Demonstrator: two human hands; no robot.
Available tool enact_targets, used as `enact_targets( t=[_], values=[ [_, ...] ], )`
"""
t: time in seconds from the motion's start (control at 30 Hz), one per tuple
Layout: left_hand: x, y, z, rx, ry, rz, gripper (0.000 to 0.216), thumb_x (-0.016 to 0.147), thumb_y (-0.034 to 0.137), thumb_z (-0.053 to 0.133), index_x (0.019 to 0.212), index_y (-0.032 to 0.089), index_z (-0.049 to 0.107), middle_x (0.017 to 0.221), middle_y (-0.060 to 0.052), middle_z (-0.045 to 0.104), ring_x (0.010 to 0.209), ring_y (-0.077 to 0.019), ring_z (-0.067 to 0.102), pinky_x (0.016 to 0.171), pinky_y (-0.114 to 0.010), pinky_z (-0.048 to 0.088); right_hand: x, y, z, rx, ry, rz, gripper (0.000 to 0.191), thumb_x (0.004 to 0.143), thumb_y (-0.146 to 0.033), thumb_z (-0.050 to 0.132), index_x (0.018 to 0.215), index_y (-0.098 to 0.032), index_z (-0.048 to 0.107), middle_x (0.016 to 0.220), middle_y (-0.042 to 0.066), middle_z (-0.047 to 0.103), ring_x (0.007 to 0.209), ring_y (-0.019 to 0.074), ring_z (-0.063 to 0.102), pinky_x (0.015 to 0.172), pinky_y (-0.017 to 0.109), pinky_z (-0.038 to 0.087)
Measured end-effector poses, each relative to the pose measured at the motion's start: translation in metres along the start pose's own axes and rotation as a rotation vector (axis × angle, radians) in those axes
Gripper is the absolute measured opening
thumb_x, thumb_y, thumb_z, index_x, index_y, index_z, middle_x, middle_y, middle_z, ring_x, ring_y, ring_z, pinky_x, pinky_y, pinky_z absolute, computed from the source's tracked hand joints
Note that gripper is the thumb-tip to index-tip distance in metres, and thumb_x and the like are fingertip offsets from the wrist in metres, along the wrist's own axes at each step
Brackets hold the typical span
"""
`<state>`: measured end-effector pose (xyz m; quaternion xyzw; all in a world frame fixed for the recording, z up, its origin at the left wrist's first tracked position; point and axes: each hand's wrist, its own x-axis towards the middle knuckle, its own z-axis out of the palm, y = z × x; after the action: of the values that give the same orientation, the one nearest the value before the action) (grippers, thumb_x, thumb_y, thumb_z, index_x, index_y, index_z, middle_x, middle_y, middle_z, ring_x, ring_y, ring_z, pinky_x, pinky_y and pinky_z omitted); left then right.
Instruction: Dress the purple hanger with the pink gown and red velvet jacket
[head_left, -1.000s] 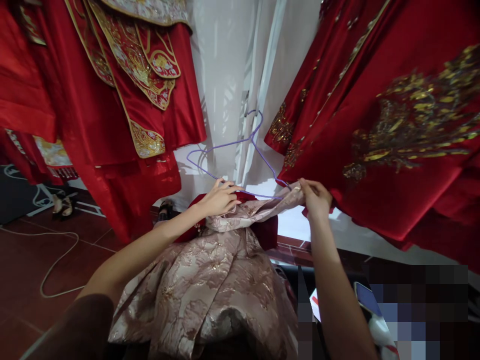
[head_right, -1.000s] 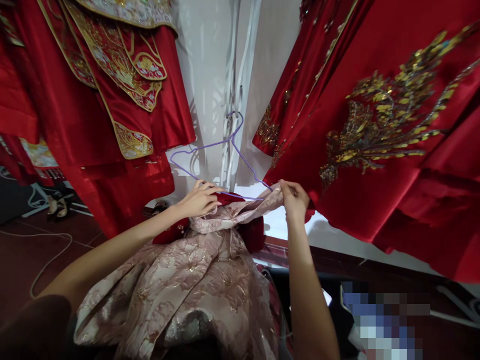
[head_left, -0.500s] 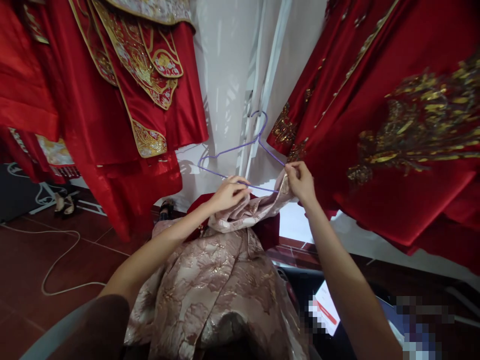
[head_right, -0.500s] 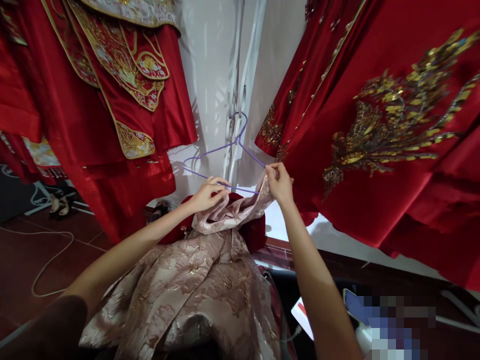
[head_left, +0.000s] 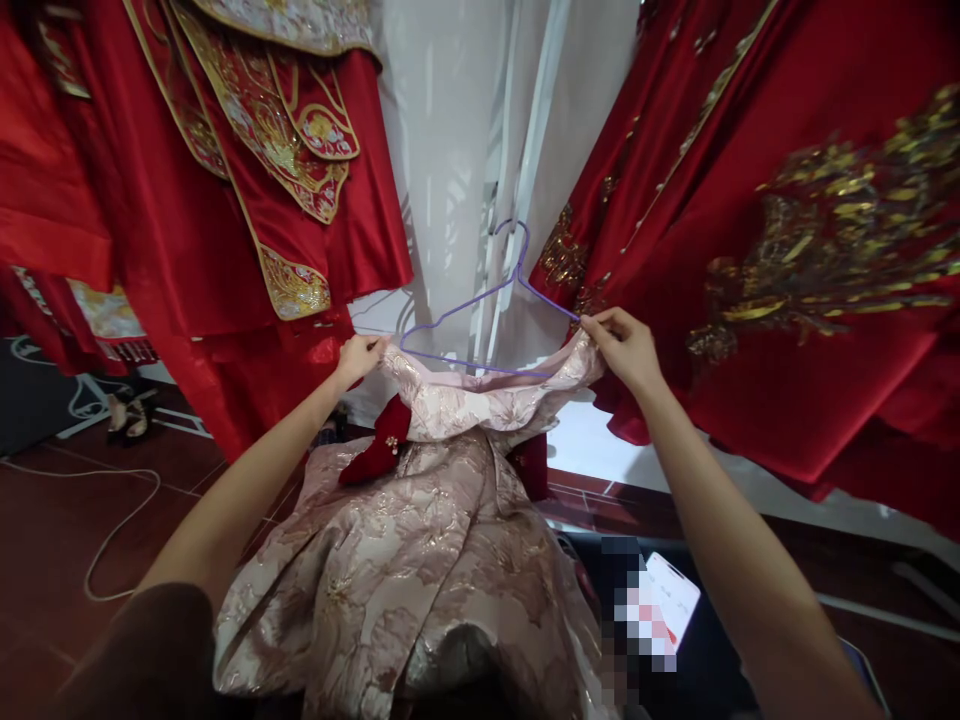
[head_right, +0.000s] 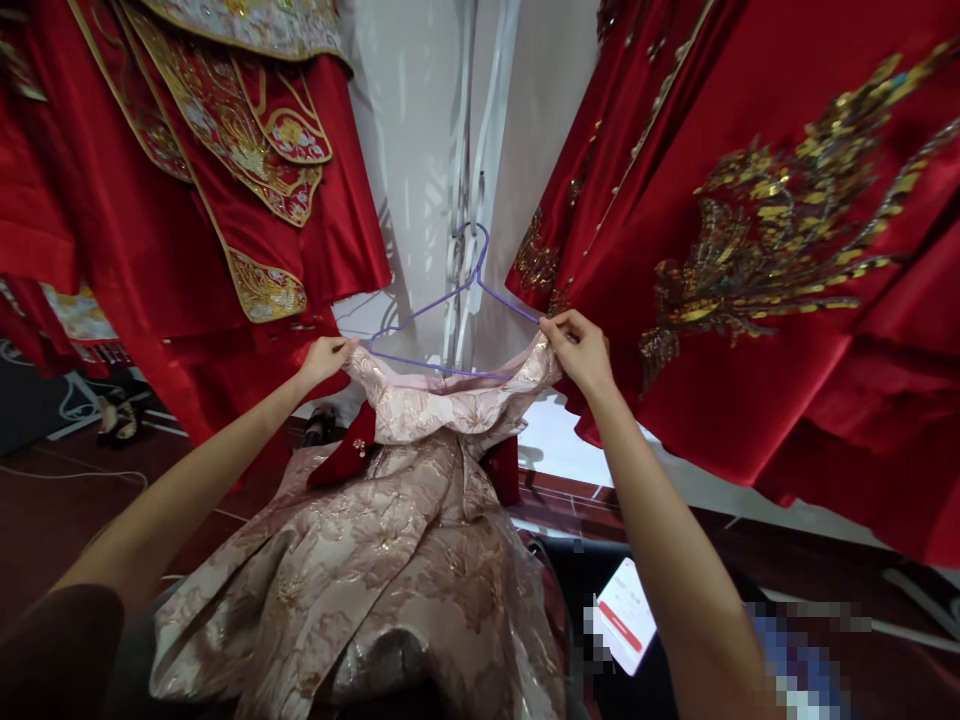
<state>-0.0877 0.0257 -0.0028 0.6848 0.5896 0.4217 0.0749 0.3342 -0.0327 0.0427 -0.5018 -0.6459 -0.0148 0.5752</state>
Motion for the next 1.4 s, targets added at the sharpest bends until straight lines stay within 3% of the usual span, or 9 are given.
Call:
enact_targets(
  t=[0.2,0.33,0.57,0.63,0.77,0.93,1.07,1.2,1.4],
  values=[
    [0.005,0.016,0.003,-0.048,0.036,0.105,0.041,0.081,0.047,0.042,0.07,0.014,0.065,0.057,0.001,0.058,0.07,-0.0155,0.054,0.063,-0.021,0.037,-0.002,-0.004,0.0,0.033,-0.014,-0.006,0.029,0.075,-0.051,0.061,0.069,-0.023,0.059,0.062,0.0,0.057,0.056,0.0145,0.051,0.054,0.027,0.039],
    [0.013,0.047,0.004,-0.08,0.059,0.259,0.046,0.084,0.049,0.04,0.069,0.013,0.065,0.061,0.0,0.059,0.067,-0.0145,0.053,0.063,-0.022,0.037,-0.005,-0.007,0.003,0.083,-0.028,-0.003,0.031,0.075,-0.053,0.061,0.067,-0.023,0.056,0.062,0.0,0.056,0.057,0.0148,0.051,0.054,0.027,0.039],
    [0.012,0.083,-0.001,-0.128,-0.072,0.467,0.039,0.088,0.044,0.039,0.083,0.016,0.066,0.075,-0.001,0.064,0.073,-0.0153,0.056,0.074,-0.025,0.042,-0.008,0.003,0.008,0.136,-0.017,0.054,0.034,0.072,-0.056,0.06,0.067,-0.023,0.054,0.061,-0.001,0.057,0.055,0.0151,0.051,0.052,0.027,0.04],
    [0.004,0.074,0.0,-0.181,0.035,0.399,0.03,0.089,0.037,0.04,0.094,0.016,0.06,0.093,-0.005,0.063,0.085,-0.0163,0.057,0.08,-0.026,0.043,-0.007,0.006,0.01,0.139,-0.014,0.062,0.035,0.071,-0.058,0.06,0.067,-0.023,0.054,0.061,0.0,0.057,0.055,0.0154,0.052,0.051,0.028,0.04],
    [-0.028,0.038,0.017,-0.198,0.475,0.091,0.032,0.079,0.017,0.047,0.11,0.012,0.042,0.118,-0.015,0.041,0.112,-0.0219,0.043,0.095,-0.035,0.039,-0.008,0.006,0.013,0.15,0.006,0.074,0.036,0.07,-0.058,0.061,0.067,-0.023,0.055,0.061,0.0,0.058,0.055,0.0152,0.052,0.051,0.028,0.04],
    [-0.092,-0.002,0.056,-0.036,0.113,0.138,0.066,0.058,0.025,0.067,0.112,0.013,0.032,0.113,-0.013,0.035,0.116,-0.03,0.037,0.098,-0.046,0.038,-0.009,0.002,0.013,0.143,0.02,0.087,0.034,0.07,-0.056,0.063,0.067,-0.023,0.056,0.062,-0.001,0.058,0.054,0.0142,0.052,0.051,0.027,0.04],
    [-0.125,-0.016,0.069,0.164,-0.025,0.296,0.06,0.059,0.009,0.056,0.115,0.012,0.034,0.118,-0.017,0.038,0.124,-0.0346,0.034,0.101,-0.05,0.034,-0.009,0.001,0.011,0.172,0.022,0.091,0.032,0.069,-0.054,0.065,0.067,-0.022,0.057,0.062,-0.001,0.058,0.054,0.0137,0.051,0.051,0.026,0.039],
    [-0.126,-0.022,0.058,0.204,-0.087,0.314,0.047,0.065,0.003,0.043,0.111,0.017,0.041,0.113,-0.015,0.048,0.115,-0.0281,0.047,0.096,-0.043,0.041,-0.009,0.001,0.01,0.151,0.009,0.093,0.033,0.07,-0.054,0.064,0.067,-0.022,0.057,0.059,-0.001,0.057,0.053,0.0137,0.051,0.049,0.026,0.038],
    [-0.105,-0.022,0.03,0.092,-0.22,0.352,0.02,0.084,0.025,0.04,0.101,0.021,0.048,0.098,-0.007,0.06,0.092,-0.0202,0.058,0.087,-0.034,0.045,-0.008,0.002,0.009,0.131,0.011,0.066,0.032,0.072,-0.054,0.061,0.068,-0.022,0.057,0.062,0.0,0.058,0.055,0.0146,0.052,0.051,0.027,0.039]
  ],
)
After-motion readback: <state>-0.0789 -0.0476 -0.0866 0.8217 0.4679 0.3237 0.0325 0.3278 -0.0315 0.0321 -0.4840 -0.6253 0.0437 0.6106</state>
